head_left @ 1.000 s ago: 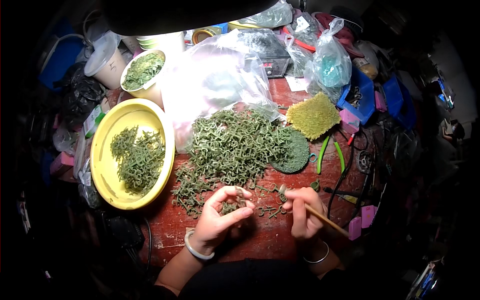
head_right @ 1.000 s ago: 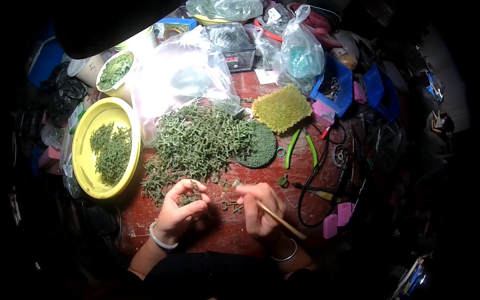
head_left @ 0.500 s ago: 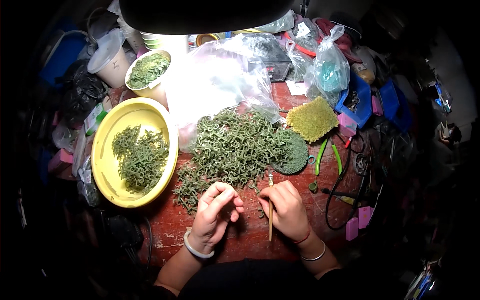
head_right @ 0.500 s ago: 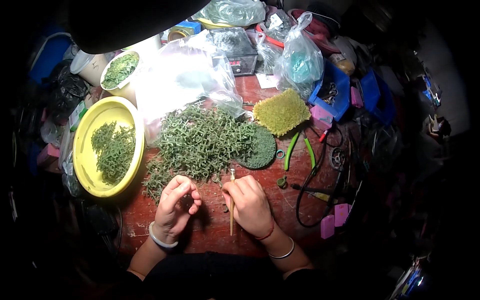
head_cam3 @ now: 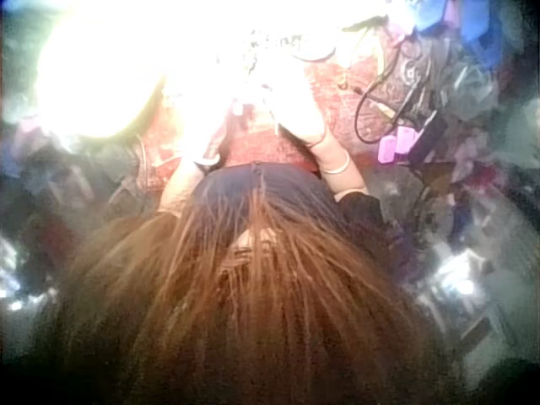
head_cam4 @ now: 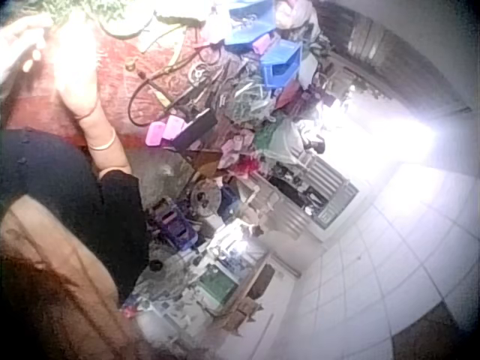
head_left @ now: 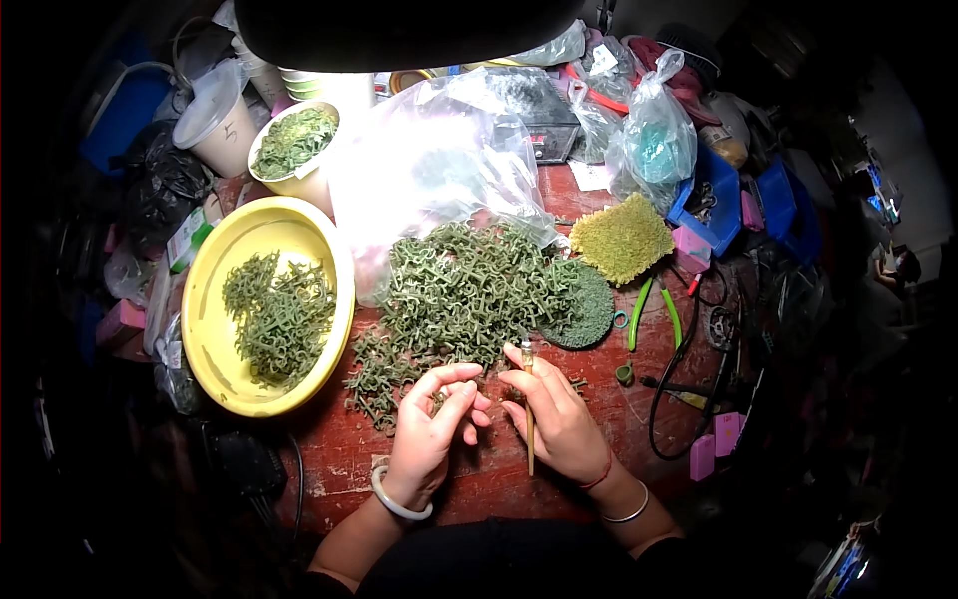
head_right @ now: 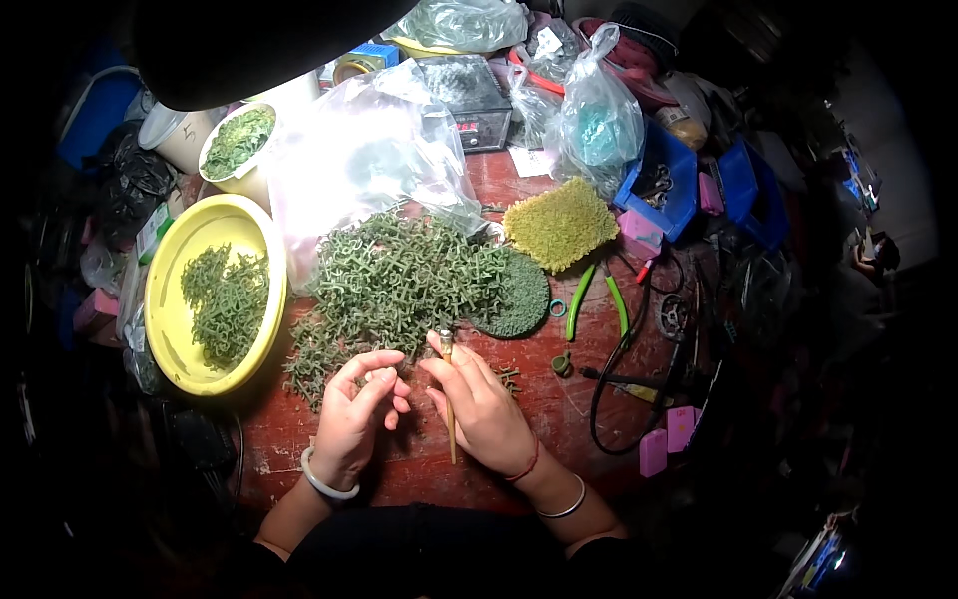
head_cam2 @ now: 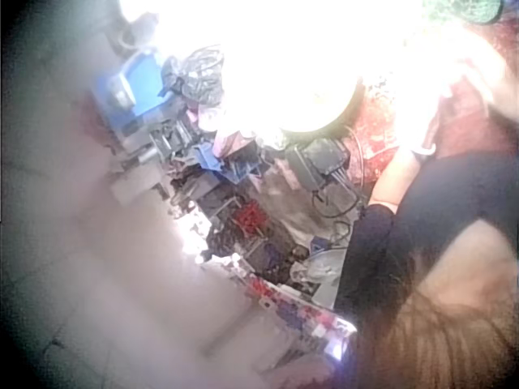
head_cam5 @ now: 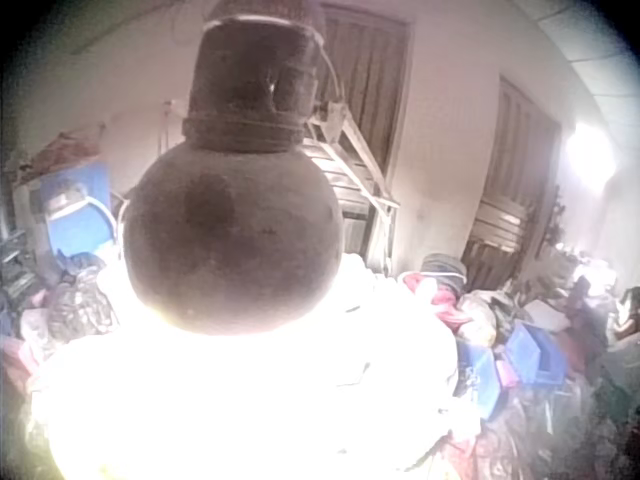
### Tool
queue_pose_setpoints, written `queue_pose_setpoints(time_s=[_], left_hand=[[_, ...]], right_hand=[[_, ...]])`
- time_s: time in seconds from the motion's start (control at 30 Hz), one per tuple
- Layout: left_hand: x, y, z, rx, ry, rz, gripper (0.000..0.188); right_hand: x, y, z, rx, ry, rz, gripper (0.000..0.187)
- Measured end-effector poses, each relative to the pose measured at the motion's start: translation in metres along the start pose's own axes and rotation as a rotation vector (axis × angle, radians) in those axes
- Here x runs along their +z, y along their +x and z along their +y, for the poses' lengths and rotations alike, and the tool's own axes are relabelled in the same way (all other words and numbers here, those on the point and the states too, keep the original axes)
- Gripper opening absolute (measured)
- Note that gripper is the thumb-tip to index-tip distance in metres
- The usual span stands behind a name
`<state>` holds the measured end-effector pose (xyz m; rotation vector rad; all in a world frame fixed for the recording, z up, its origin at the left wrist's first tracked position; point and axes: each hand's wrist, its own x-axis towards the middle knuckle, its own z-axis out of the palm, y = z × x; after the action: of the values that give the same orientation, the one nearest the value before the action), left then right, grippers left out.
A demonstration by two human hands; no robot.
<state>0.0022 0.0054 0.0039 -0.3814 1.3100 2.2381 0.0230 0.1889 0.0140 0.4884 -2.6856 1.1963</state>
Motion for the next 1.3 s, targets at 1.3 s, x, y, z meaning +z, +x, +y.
queue_pose_setpoints(time_s=[1.3], left_hand=[[0.002, -0.001, 0.007, -0.105, 0.025, -0.148, 0.021]], right_hand=[[-0.011, -0.011, -0.005, -0.079, 0.241, 0.267, 0.023]])
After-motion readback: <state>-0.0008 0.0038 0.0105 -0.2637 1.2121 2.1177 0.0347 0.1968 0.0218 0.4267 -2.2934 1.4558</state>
